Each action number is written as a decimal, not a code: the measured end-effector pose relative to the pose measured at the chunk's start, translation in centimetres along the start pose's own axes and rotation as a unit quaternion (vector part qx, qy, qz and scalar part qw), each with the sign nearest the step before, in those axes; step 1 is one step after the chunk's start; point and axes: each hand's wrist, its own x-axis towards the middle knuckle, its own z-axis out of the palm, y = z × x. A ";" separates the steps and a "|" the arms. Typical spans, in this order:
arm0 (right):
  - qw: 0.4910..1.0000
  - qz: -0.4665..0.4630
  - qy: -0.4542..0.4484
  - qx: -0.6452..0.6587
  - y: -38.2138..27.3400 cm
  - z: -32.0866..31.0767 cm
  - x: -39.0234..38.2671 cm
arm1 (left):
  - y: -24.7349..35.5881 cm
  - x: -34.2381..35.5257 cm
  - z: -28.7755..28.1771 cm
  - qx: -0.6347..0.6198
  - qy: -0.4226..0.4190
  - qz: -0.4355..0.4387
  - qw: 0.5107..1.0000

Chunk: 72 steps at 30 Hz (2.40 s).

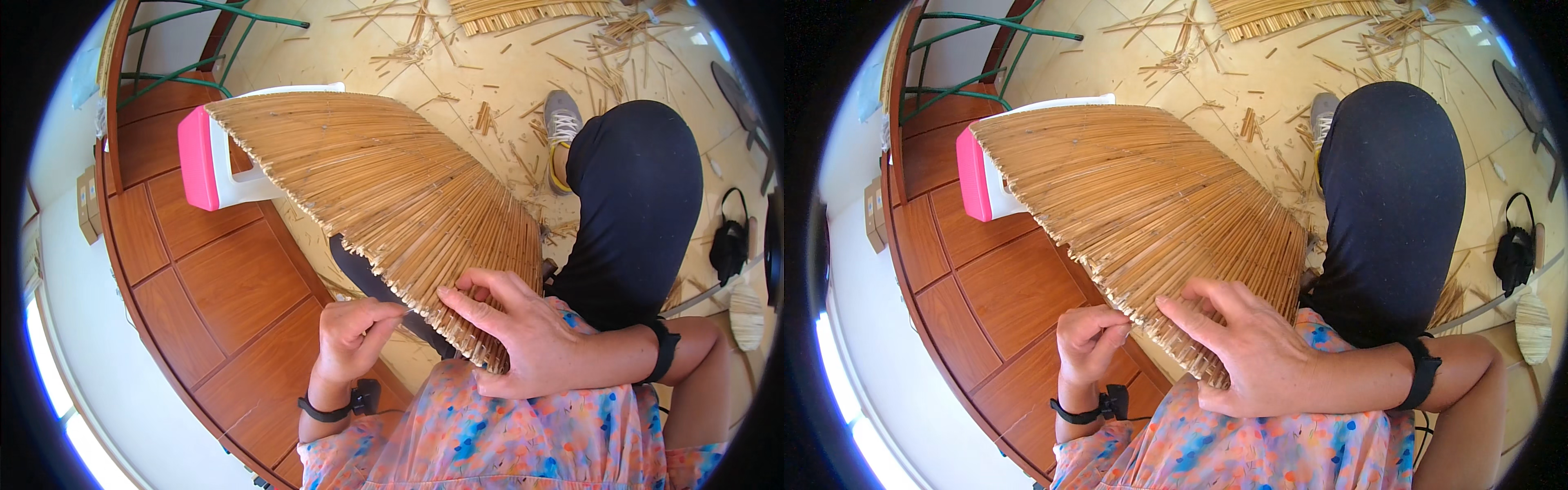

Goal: The person weaves and stitches a thin split-bamboo or reed mat by hand, passing white string or thread through the edges and individual slats to secure them.

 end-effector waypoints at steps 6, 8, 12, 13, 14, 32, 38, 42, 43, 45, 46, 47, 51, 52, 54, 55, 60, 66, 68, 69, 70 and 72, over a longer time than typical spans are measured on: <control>1.000 -0.008 0.011 -0.004 0.1 0.3 0.0 | -0.2 0.5 0.1 0.045 0.017 0.051 0.998; 1.000 0.000 0.008 -0.001 0.0 0.2 0.0 | -0.3 0.6 0.1 0.047 0.018 0.058 0.997; 1.000 0.003 0.005 0.001 0.0 0.1 0.0 | -0.4 0.8 0.4 0.042 0.022 0.070 0.996; 1.000 0.003 0.007 0.003 0.0 0.2 -0.1 | -0.4 0.9 0.4 0.041 0.023 0.073 0.996; 1.000 0.003 0.009 0.005 0.1 0.2 -0.1 | -0.4 1.0 0.4 0.040 0.023 0.073 0.996; 1.000 -0.007 -0.028 -0.003 0.2 -0.4 0.1 | 2.5 1.4 0.9 0.039 0.017 0.012 0.999; 1.000 -0.008 -0.019 -0.015 0.0 0.1 0.3 | 4.6 1.0 2.0 0.015 0.048 -0.179 0.983; 0.999 -0.021 -0.010 -0.022 0.2 0.5 0.1 | 5.2 0.8 2.6 -0.017 0.086 -0.233 0.968; 0.999 -0.021 -0.002 -0.027 0.2 0.7 0.0 | 5.3 0.8 2.6 -0.013 0.083 -0.230 0.970; 0.999 -0.022 0.006 -0.032 0.1 0.8 0.0 | 5.6 1.1 3.0 -0.012 0.102 -0.224 0.969; 0.999 -0.019 0.012 -0.030 0.1 0.8 0.1 | 5.7 1.2 3.2 -0.012 0.121 -0.217 0.969; 0.999 -0.016 0.018 -0.029 0.0 0.7 0.1 | 5.8 1.3 3.2 -0.010 0.124 -0.217 0.968; 1.000 -0.019 0.017 -0.016 -0.1 0.8 0.3 | 5.9 0.8 3.7 -0.031 0.157 -0.246 0.956; 1.000 -0.016 0.013 -0.007 -0.1 1.0 0.4 | 5.8 0.6 3.9 -0.059 0.180 -0.267 0.945; 1.000 -0.015 0.010 0.003 -0.1 1.4 0.4 | 5.0 0.3 4.4 -0.033 0.200 -0.248 0.947; 1.000 -0.019 0.013 0.000 0.0 1.5 0.5 | 4.8 0.1 4.5 -0.009 0.219 -0.228 0.948; 0.999 -0.030 0.028 -0.008 0.1 1.9 0.5 | 5.7 2.0 6.2 0.164 0.280 -0.244 0.914; 0.999 -0.040 0.029 -0.013 0.2 2.0 0.3 | 5.7 2.2 6.3 0.116 0.286 -0.265 0.913; 0.998 -0.044 0.029 -0.034 0.1 2.0 0.3 | 5.4 2.2 6.7 0.100 0.300 -0.265 0.911; 0.998 -0.043 0.028 -0.034 0.1 2.1 0.3 | 5.2 2.2 6.9 0.084 0.314 -0.264 0.908; 0.998 -0.042 0.026 -0.043 0.1 2.3 0.3 | 5.2 2.2 7.1 0.082 0.315 -0.265 0.907; 0.997 -0.042 0.019 -0.055 0.1 2.7 0.2 | 5.2 2.0 7.4 0.038 0.335 -0.261 0.905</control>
